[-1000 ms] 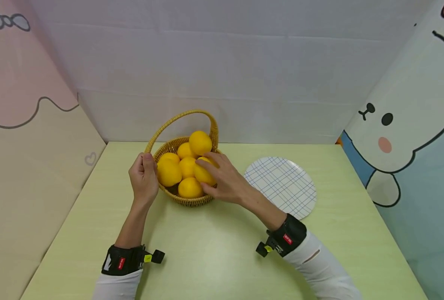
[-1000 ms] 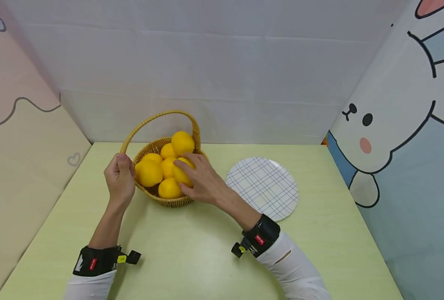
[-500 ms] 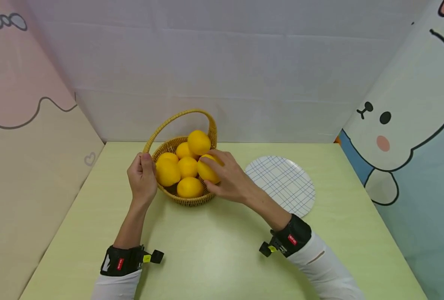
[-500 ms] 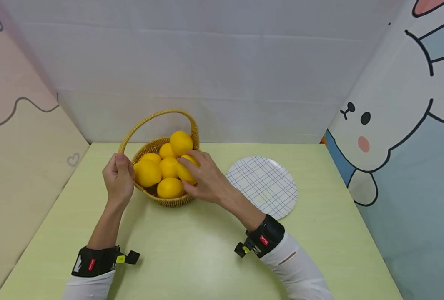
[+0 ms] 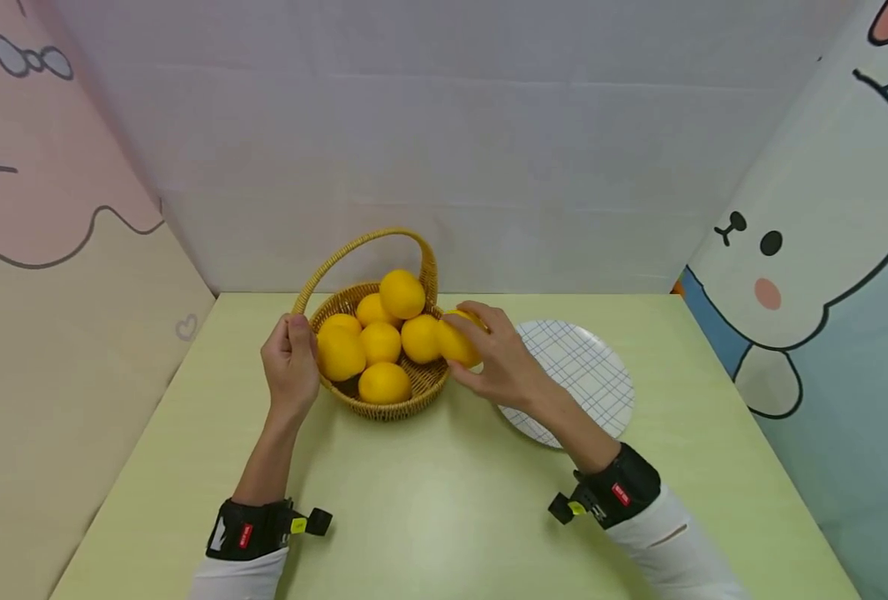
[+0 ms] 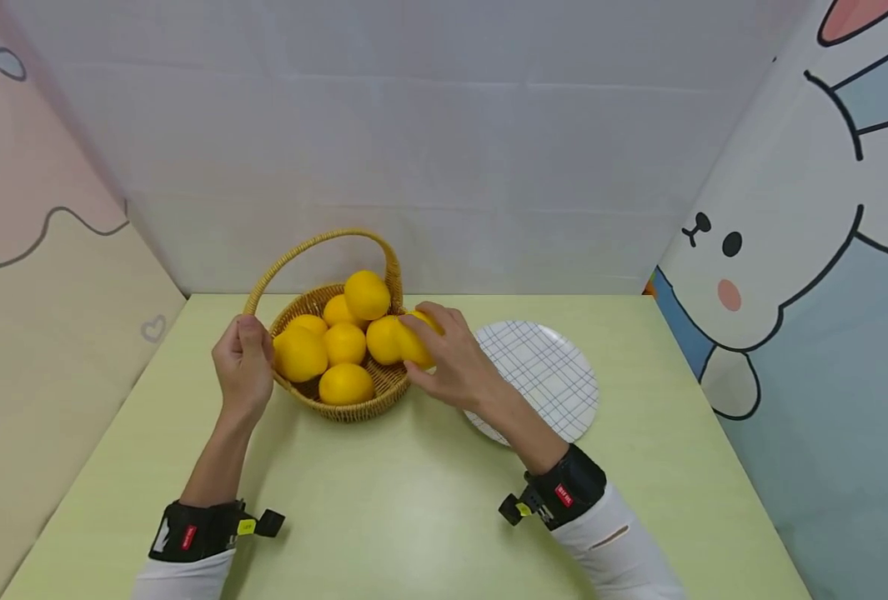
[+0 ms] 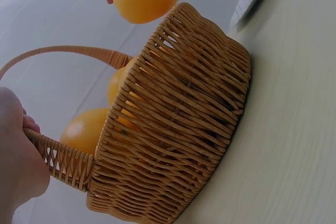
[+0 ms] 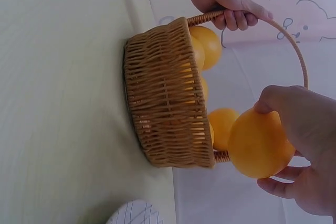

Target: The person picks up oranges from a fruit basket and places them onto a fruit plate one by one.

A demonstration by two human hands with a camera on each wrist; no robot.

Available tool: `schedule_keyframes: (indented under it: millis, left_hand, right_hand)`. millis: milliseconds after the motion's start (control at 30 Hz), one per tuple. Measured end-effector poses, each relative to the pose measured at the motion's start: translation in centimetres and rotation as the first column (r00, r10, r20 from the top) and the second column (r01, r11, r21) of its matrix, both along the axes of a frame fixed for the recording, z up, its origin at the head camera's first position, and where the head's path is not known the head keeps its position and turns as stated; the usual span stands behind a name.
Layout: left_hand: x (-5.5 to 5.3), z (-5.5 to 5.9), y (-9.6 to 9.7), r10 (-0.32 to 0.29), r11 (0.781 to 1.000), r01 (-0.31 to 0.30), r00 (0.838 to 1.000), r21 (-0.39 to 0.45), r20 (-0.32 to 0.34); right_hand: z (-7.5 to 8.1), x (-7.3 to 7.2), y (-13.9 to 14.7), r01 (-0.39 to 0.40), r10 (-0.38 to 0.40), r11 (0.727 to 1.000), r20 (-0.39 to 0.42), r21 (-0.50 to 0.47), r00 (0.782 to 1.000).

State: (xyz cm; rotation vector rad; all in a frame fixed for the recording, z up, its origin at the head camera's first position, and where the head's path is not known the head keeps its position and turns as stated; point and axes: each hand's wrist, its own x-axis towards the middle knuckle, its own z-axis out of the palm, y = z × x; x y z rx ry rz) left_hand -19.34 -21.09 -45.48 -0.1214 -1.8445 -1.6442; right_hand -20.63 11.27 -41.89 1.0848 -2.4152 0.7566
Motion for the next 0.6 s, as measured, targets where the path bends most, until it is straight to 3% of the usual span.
schedule_keyframes:
  millis: [267, 600]
  left_hand:
    - [0.2, 0.1, 0.0, -0.01, 1.0, 0.01, 1.0, 0.004, 0.008]
    - [0.0, -0.2, -0.1, -0.038, 0.999, 0.038, 0.999, 0.013, -0.026]
  right_hand:
    - [-0.7, -0.4, 3.9, 0.115, -0.113, 0.993, 0.094, -0.013, 0.989]
    - [-1.2, -1.2, 7.6, 0.249, -0.253, 0.967, 0.183, 0.044, 0.95]
